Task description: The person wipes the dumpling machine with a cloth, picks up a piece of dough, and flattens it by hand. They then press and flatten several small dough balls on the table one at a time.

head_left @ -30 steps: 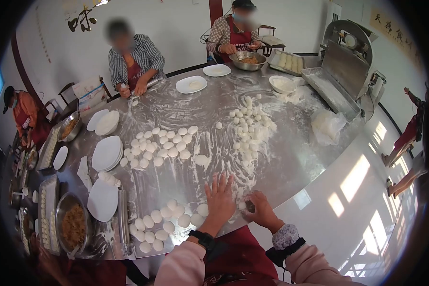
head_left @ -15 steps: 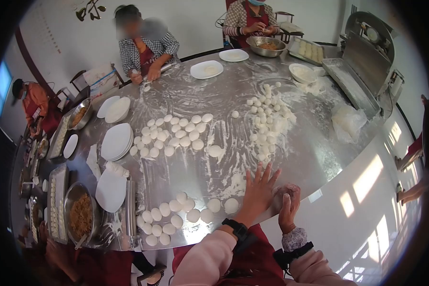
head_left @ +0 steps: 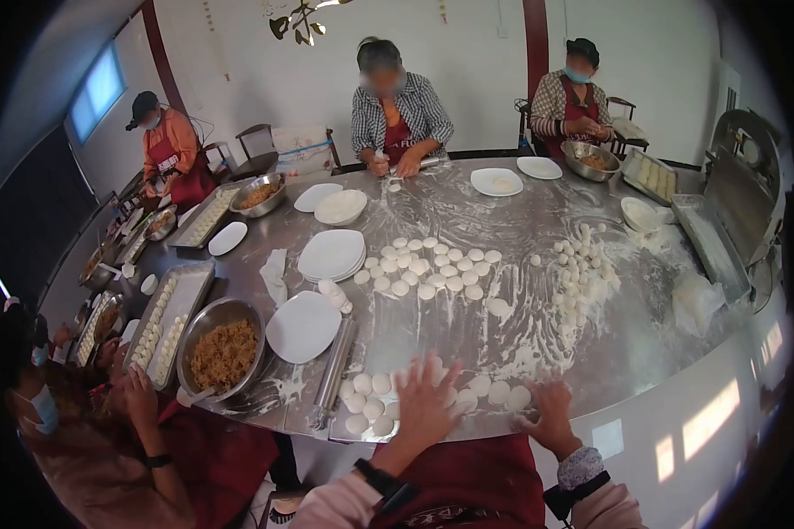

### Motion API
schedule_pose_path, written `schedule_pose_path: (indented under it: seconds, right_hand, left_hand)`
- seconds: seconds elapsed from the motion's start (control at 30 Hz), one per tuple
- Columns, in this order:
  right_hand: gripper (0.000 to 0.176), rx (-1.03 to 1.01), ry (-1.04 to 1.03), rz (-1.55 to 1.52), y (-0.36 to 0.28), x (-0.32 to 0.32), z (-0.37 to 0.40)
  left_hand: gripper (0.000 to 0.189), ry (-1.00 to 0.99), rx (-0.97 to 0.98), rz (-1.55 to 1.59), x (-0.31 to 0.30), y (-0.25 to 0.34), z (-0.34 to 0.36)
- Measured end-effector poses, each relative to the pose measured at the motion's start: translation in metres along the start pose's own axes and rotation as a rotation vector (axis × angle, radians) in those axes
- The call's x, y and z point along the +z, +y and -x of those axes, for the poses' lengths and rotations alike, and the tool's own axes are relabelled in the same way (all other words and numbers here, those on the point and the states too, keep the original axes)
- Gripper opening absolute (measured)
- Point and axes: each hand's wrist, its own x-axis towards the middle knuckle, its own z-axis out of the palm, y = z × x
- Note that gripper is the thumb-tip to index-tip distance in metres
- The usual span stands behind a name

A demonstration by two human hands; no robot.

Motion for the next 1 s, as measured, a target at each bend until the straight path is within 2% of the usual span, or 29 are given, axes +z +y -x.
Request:
schedule_pose_path:
  seconds: [0.07,0.1,0.17,0.23,0.3,0.57,0.77,0.83,0.9,1.0]
  right_hand:
    - [0.074,-0.099,-0.258,0.069,-0.032,0.006,-0.003]
    - [0.074,-0.100,-0.247,0.075,-0.043,0.011,-0.005]
    - [0.077,-0.117,-0.443,0.128,-0.058,0.024,-0.008]
    - [0.077,-0.125,-0.458,0.183,-0.064,0.039,-0.012]
    - [0.080,-0.141,-0.490,0.242,-0.067,0.054,-0.019]
    - [0.073,-0.133,-0.473,0.214,-0.059,0.086,-0.096]
    - [0.068,-0.020,-0.424,0.254,-0.007,0.120,-0.227]
    - [0.069,0.087,-0.398,0.264,0.012,0.128,-0.260]
    - [0.070,0.177,-0.375,0.263,0.032,0.116,-0.276]
    - [0.073,0.130,-0.450,0.281,0.041,0.085,-0.269]
  left_hand:
    - [0.086,-0.002,-0.108,-0.047,-0.010,-0.044,0.040]
    - [0.085,-0.010,-0.164,-0.054,-0.014,-0.060,0.060]
    - [0.085,-0.013,-0.209,-0.057,-0.015,-0.079,0.084]
    - [0.086,-0.092,-0.241,-0.083,-0.012,-0.087,0.092]
    - [0.086,-0.056,-0.186,-0.109,-0.002,-0.084,0.081]
    - [0.074,-0.051,-0.045,-0.072,0.037,-0.078,-0.037]
    - [0.072,-0.044,0.001,-0.063,0.074,-0.117,-0.165]
    - [0.073,-0.057,-0.204,-0.117,0.083,-0.122,-0.205]
    - [0.074,-0.113,-0.139,-0.093,0.061,-0.100,-0.217]
    - [0.076,-0.214,-0.007,-0.051,0.032,-0.078,-0.194]
